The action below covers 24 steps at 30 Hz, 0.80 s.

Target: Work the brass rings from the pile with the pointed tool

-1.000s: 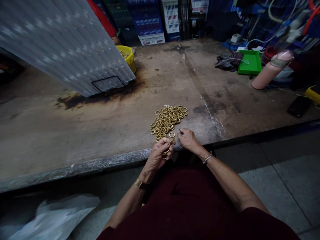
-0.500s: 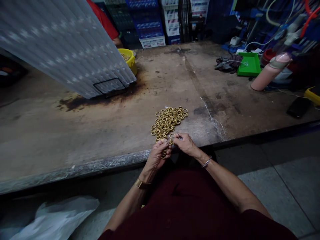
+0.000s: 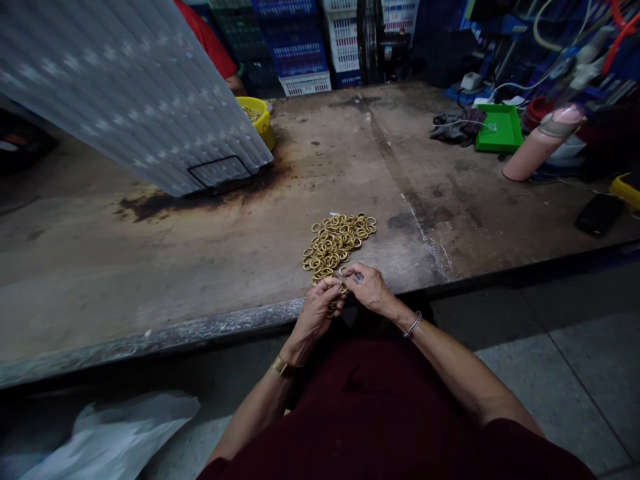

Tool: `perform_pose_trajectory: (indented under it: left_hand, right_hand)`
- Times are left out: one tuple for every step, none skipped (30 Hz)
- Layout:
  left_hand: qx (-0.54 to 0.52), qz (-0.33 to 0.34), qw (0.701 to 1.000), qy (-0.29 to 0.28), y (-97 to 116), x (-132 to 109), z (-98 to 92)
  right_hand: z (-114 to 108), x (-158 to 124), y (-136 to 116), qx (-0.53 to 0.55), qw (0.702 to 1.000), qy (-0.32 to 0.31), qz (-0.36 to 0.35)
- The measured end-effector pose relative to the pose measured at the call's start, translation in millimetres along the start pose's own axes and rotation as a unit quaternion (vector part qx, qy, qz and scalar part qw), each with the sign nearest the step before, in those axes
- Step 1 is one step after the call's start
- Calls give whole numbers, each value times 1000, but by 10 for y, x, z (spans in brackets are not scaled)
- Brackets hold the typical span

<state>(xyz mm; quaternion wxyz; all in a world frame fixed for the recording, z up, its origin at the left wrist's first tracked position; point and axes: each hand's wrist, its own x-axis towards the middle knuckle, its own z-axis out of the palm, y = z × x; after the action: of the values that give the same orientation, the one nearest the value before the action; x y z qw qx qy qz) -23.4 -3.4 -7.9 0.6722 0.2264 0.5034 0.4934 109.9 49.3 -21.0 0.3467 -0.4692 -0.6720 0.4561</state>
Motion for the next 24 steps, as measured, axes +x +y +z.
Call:
perform_pose_trajectory:
  left_hand:
    - [-2,-4,1000,-1,4,2,-1]
    - [-3,-8,1000,-2,9,2,0]
    - [-3,-12,1000,-3,15,1,1]
    - [-1,-16,1000,-5,21,-1,1]
    - [0,-22,1000,-8,27,-4,1]
    - [1,-28,1000,-12,33,-5,0]
    - [-1,-36,999,-16,38,-5,-3]
    - [-5,-44,999,-21,42,-4,-8]
    - [-14,-56,998,-26,47,0,-14]
    - [-29,-70,997,-32,52,5,-19]
    - [-48,-85,994,-38,57,11,-23]
    - [-72,-101,991,-45,62,16,-25]
    - [-98,-116,987,-52,68,21,-25]
    - [-125,-129,982,-55,74,24,-22]
    - [-151,-140,977,-53,79,26,-18]
    - [-175,-149,972,-48,83,27,-14]
    - [-196,-158,967,-39,86,27,-9]
    - [-214,-167,962,-28,88,27,-5]
    - [-230,-176,957,-19,87,28,-3]
    - [-241,-184,953,-13,84,28,-2]
    - [-248,-189,950,-12,80,27,-3]
    - [-249,-190,949,-16,74,26,-4]
    - [-246,-189,950,-25,68,24,-5]
    - [-239,-186,952,-35,61,21,-6]
  right_hand:
    - [0,1,3,-3,1000,1,-1]
    - [-2,3,4,-7,1000,-1,-6]
    - [-7,5,5,-10,1000,-7,-12]
    - [-14,6,4,-13,1000,-14,-18]
    - [-23,8,3,-17,999,-22,-24]
    - [-32,11,1,-22,999,-29,-28]
    - [-41,14,-2,-28,999,-34,-32]
    - [-49,18,-6,-33,998,-39,-37]
    - [-55,24,-11,-35,998,-43,-40]
    - [-58,31,-15,-34,997,-47,-43]
    - [-58,39,-17,-28,997,-49,-45]
    - [-56,49,-19,-19,998,-49,-45]
    - [-53,58,-18,-8,998,-45,-45]
    - [-49,67,-15,3,998,-38,-45]
    - [-47,73,-10,12,998,-30,-45]
    - [-47,78,-4,19,999,-24,-45]
    - [-49,80,2,23,999,-22,-43]
    - [-52,78,8,26,999,-23,-40]
    - [-57,74,14,27,999,-27,-36]
    - [-61,68,21,27,999,-33,-33]
    - [-63,62,27,28,999,-37,-29]
    - [-64,55,33,29,998,-38,-26]
    - [-63,50,39,31,998,-39,-24]
    - [-59,45,44,33,998,-39,-21]
